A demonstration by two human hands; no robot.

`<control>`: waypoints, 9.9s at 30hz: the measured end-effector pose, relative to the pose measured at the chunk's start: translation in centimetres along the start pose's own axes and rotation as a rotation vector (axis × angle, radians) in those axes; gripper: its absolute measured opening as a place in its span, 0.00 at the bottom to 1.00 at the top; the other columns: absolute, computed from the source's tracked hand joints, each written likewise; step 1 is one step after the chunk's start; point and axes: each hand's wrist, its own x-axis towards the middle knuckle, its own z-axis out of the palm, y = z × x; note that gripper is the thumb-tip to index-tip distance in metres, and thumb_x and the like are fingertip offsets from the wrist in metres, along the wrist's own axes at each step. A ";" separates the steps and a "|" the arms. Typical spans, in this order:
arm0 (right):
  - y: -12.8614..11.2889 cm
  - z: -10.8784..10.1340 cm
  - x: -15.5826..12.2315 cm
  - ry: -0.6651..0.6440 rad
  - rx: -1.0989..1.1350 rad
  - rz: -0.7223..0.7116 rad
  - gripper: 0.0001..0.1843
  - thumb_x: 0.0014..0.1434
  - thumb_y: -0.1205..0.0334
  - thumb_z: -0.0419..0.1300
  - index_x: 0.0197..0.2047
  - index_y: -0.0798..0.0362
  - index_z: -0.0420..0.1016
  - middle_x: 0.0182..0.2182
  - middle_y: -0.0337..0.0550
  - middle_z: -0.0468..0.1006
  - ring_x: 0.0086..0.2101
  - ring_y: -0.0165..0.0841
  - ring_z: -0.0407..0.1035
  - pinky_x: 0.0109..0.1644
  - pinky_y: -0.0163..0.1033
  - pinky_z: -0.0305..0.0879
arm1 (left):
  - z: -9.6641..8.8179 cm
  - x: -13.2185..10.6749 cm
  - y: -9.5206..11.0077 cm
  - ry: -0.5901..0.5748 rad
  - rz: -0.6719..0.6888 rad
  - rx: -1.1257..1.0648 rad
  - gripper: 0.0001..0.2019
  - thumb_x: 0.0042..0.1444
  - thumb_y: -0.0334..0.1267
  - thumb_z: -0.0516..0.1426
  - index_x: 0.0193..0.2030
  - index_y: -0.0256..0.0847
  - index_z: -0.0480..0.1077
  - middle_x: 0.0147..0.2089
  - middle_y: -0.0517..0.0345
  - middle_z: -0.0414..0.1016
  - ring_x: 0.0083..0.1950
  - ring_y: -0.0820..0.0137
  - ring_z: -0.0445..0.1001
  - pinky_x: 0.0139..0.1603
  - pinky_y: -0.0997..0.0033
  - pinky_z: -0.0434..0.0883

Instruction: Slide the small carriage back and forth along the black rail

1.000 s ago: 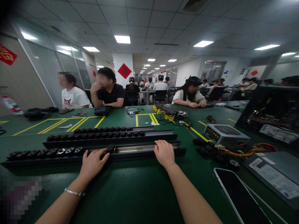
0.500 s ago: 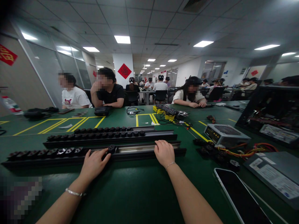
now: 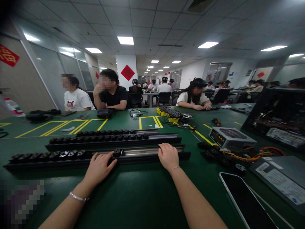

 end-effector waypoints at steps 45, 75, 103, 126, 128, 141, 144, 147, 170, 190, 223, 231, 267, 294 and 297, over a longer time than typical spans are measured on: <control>-0.1 -0.2 0.1 -0.015 0.009 -0.001 0.20 0.61 0.60 0.45 0.50 0.51 0.73 0.49 0.45 0.75 0.52 0.35 0.64 0.52 0.42 0.57 | 0.4 -0.2 1.1 0.006 0.022 -0.039 0.19 0.57 0.43 0.48 0.55 0.47 0.65 0.48 0.54 0.75 0.52 0.63 0.70 0.63 0.48 0.49; -6.0 -0.2 -1.8 -0.120 0.211 -0.321 0.21 0.60 0.60 0.47 0.56 0.47 0.66 0.49 0.43 0.73 0.50 0.34 0.62 0.56 0.42 0.50 | 0.1 0.0 1.3 -0.062 0.034 0.003 0.21 0.57 0.42 0.48 0.58 0.54 0.63 0.42 0.57 0.74 0.48 0.63 0.69 0.61 0.48 0.49; -9.1 -0.6 -1.4 -0.283 -0.050 -0.358 0.31 0.56 0.63 0.53 0.61 0.31 0.56 0.40 0.43 0.70 0.42 0.37 0.63 0.51 0.46 0.49 | 0.0 -0.1 2.5 -0.072 0.060 0.054 0.23 0.57 0.40 0.48 0.60 0.56 0.60 0.43 0.56 0.72 0.47 0.62 0.68 0.61 0.46 0.48; -9.0 -0.2 -1.3 -0.310 -0.017 -0.319 0.27 0.56 0.65 0.50 0.59 0.39 0.59 0.42 0.45 0.71 0.44 0.37 0.62 0.53 0.44 0.47 | 0.5 -0.3 2.1 -0.020 0.078 0.041 0.22 0.56 0.38 0.48 0.59 0.56 0.61 0.41 0.59 0.72 0.46 0.65 0.68 0.61 0.49 0.47; -8.9 -0.2 -1.3 -0.311 -0.012 -0.318 0.27 0.57 0.66 0.49 0.59 0.40 0.60 0.41 0.45 0.71 0.44 0.36 0.62 0.53 0.44 0.47 | 0.6 -0.3 2.1 -0.018 0.079 0.045 0.22 0.56 0.37 0.48 0.58 0.56 0.61 0.41 0.59 0.72 0.46 0.65 0.68 0.61 0.49 0.47; -8.2 -0.7 -1.3 -0.300 0.002 -0.294 0.25 0.56 0.66 0.49 0.57 0.41 0.64 0.38 0.44 0.73 0.42 0.36 0.64 0.50 0.42 0.49 | 0.4 -0.3 2.1 -0.024 0.081 0.033 0.22 0.56 0.37 0.48 0.58 0.55 0.62 0.42 0.58 0.72 0.47 0.64 0.67 0.61 0.50 0.48; -8.1 -0.8 -1.3 -0.303 0.008 -0.288 0.24 0.57 0.66 0.49 0.56 0.42 0.64 0.38 0.44 0.73 0.42 0.36 0.64 0.50 0.41 0.49 | 0.5 -0.3 2.1 -0.021 0.081 0.033 0.22 0.56 0.37 0.48 0.58 0.55 0.62 0.42 0.58 0.72 0.47 0.64 0.67 0.61 0.50 0.48; -8.1 -0.8 -1.2 -0.309 0.017 -0.286 0.24 0.57 0.66 0.48 0.56 0.42 0.64 0.39 0.44 0.73 0.42 0.35 0.64 0.50 0.41 0.48 | 0.6 -0.4 2.1 -0.017 0.082 0.035 0.22 0.56 0.37 0.48 0.58 0.55 0.62 0.42 0.58 0.72 0.47 0.64 0.67 0.60 0.50 0.48; -6.0 -1.4 -0.3 -0.358 0.049 -0.335 0.22 0.59 0.66 0.47 0.54 0.42 0.66 0.42 0.40 0.76 0.43 0.33 0.67 0.48 0.38 0.53 | 0.3 -0.3 2.1 -0.052 0.067 0.013 0.24 0.56 0.37 0.48 0.60 0.55 0.60 0.44 0.58 0.72 0.48 0.64 0.67 0.60 0.51 0.49; -4.8 -2.0 -0.2 -0.350 0.048 -0.317 0.18 0.57 0.65 0.49 0.50 0.44 0.68 0.38 0.39 0.76 0.41 0.32 0.68 0.46 0.37 0.55 | 0.2 -0.2 2.3 -0.052 0.057 0.015 0.23 0.55 0.37 0.49 0.59 0.54 0.62 0.42 0.57 0.73 0.47 0.64 0.67 0.60 0.52 0.50; -2.9 -0.9 -0.4 -0.219 0.109 -0.316 0.12 0.61 0.60 0.51 0.45 0.48 0.71 0.37 0.39 0.77 0.40 0.32 0.68 0.46 0.38 0.55 | 0.6 -0.5 1.4 -0.031 0.118 -0.085 0.26 0.53 0.36 0.50 0.60 0.51 0.59 0.49 0.56 0.72 0.54 0.64 0.66 0.66 0.42 0.35; -2.5 -0.7 -0.2 -0.192 0.102 -0.278 0.08 0.58 0.57 0.55 0.38 0.49 0.72 0.34 0.40 0.77 0.37 0.33 0.69 0.42 0.37 0.56 | 0.7 -0.6 1.4 -0.015 0.115 -0.092 0.25 0.52 0.35 0.51 0.59 0.51 0.61 0.49 0.57 0.72 0.54 0.64 0.67 0.66 0.43 0.37; -1.1 -0.5 0.2 -0.153 0.079 -0.199 0.13 0.56 0.50 0.56 0.29 0.50 0.68 0.28 0.38 0.74 0.32 0.31 0.66 0.35 0.35 0.51 | 0.8 -0.3 1.4 -0.009 0.109 -0.087 0.24 0.53 0.36 0.50 0.59 0.52 0.61 0.49 0.58 0.73 0.53 0.64 0.68 0.65 0.48 0.44; 0.5 -0.2 0.3 -0.018 0.054 -0.232 0.22 0.65 0.54 0.43 0.24 0.51 0.67 0.25 0.41 0.71 0.32 0.31 0.61 0.39 0.36 0.52 | 1.1 -0.3 1.4 0.010 0.118 -0.067 0.23 0.55 0.36 0.49 0.59 0.52 0.62 0.48 0.57 0.74 0.52 0.65 0.68 0.64 0.50 0.47; 0.6 -0.4 0.4 -0.002 0.066 -0.227 0.21 0.64 0.55 0.45 0.23 0.51 0.68 0.25 0.42 0.71 0.34 0.32 0.61 0.40 0.36 0.52 | 1.2 -0.3 1.4 0.007 0.117 -0.068 0.23 0.54 0.36 0.49 0.59 0.52 0.62 0.48 0.57 0.74 0.52 0.65 0.68 0.64 0.50 0.47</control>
